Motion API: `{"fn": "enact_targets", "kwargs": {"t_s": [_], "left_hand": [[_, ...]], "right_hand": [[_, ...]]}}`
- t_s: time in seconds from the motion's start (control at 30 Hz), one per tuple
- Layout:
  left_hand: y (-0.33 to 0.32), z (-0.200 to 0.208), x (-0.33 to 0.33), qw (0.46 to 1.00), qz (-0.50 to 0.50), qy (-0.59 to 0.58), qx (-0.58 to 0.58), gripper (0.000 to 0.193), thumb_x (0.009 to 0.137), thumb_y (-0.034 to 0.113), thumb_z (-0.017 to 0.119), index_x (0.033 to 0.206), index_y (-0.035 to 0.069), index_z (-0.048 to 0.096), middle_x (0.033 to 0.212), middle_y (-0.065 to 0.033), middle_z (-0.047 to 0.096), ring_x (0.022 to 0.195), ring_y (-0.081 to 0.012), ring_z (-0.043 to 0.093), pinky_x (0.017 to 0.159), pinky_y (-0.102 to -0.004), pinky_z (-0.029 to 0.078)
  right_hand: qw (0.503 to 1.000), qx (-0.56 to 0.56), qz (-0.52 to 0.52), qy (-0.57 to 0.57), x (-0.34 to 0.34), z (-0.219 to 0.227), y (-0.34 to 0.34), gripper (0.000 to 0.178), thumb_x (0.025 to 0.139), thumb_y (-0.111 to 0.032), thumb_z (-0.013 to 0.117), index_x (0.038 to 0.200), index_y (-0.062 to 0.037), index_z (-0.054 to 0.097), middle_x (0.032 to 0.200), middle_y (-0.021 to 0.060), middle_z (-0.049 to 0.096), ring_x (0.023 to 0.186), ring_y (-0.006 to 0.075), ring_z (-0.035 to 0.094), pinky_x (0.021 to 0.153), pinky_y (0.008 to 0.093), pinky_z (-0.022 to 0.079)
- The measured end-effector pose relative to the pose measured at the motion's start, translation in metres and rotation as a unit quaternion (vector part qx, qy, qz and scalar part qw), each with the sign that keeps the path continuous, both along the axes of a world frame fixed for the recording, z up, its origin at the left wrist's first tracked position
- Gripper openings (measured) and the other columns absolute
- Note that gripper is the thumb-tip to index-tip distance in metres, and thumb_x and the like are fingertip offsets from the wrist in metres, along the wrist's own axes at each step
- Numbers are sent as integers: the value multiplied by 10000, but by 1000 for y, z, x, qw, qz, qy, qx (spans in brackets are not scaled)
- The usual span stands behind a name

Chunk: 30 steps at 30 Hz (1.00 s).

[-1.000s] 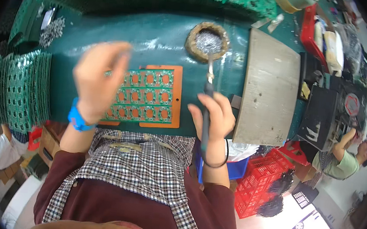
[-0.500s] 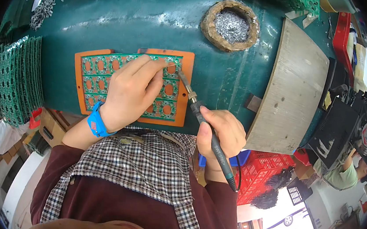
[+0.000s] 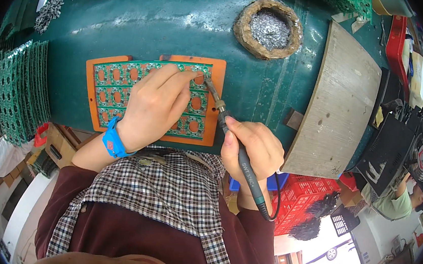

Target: The person removes a metal plate from a jig, solders components onto circuit boards using a soldering iron, removes the completed boards to a stack, and loads new boards into the jig.

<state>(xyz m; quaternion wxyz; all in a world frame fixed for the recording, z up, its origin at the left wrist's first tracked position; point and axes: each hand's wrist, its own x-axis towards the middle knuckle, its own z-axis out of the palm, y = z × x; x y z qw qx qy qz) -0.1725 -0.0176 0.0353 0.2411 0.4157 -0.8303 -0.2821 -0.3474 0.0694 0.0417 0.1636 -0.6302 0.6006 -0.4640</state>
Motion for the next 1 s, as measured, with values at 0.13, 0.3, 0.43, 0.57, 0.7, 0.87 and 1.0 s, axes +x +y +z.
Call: {"fn": "enact_targets", "kwargs": {"t_s": [0.13, 0.3, 0.43, 0.57, 0.7, 0.87, 1.0], "left_hand": [[-1, -2, 1, 1000, -13, -7, -2, 251, 771, -17, 612, 1019, 16, 629, 833, -94, 547, 718, -260, 568, 607, -365, 476], [-2, 0, 0, 998, -16, -58, -31, 259, 759, -7, 630, 1014, 34, 638, 797, -80, 524, 707, -242, 562, 590, -359, 470], [3, -6, 6, 998, 15, 3, -55, 254, 752, -11, 640, 1001, 35, 643, 780, -77, 524, 690, -241, 565, 584, -356, 468], [13, -6, 10, 999, -5, -7, -32, 258, 754, -20, 641, 1006, 32, 645, 797, -76, 548, 684, -241, 577, 591, -351, 473], [26, -13, 12, 1000, -25, 8, -14, 280, 751, -30, 631, 1027, 18, 637, 812, -82, 550, 704, -241, 583, 599, -351, 484], [26, -14, 7, 1000, -23, 0, -15, 297, 750, -34, 626, 1042, 18, 631, 829, -83, 547, 706, -238, 583, 587, -345, 486], [26, -14, 5, 999, -33, -14, -9, 310, 756, -33, 614, 1058, 35, 634, 801, -67, 525, 681, -223, 568, 563, -339, 476]], "right_hand": [[999, 25, -21, -17, 5, 0, 5, 113, 762, -33, 651, 852, 35, 661, 669, 117, 640, 518, 205, 604, 480, 274, 472], [997, 68, -42, -21, 4, 2, 12, 131, 763, -26, 631, 877, 32, 658, 694, 125, 649, 560, 212, 616, 522, 282, 479], [994, 49, -76, -57, -5, 7, 13, 171, 780, -81, 608, 891, 40, 655, 717, 144, 639, 582, 223, 594, 542, 293, 462], [995, 44, -81, -32, -7, 2, 20, 155, 786, -84, 598, 845, 45, 661, 673, 139, 622, 550, 227, 587, 517, 298, 457], [998, -28, -45, -32, -6, -7, 31, 139, 781, -71, 590, 805, 39, 672, 592, 124, 593, 485, 232, 579, 477, 307, 457], [999, 2, -50, -4, -2, -10, 30, 125, 763, -60, 613, 821, 28, 680, 618, 121, 614, 498, 211, 589, 477, 287, 460], [999, -4, -34, 13, -1, -14, 28, 122, 749, -42, 622, 835, 20, 683, 625, 111, 617, 500, 205, 590, 471, 279, 456]]}}
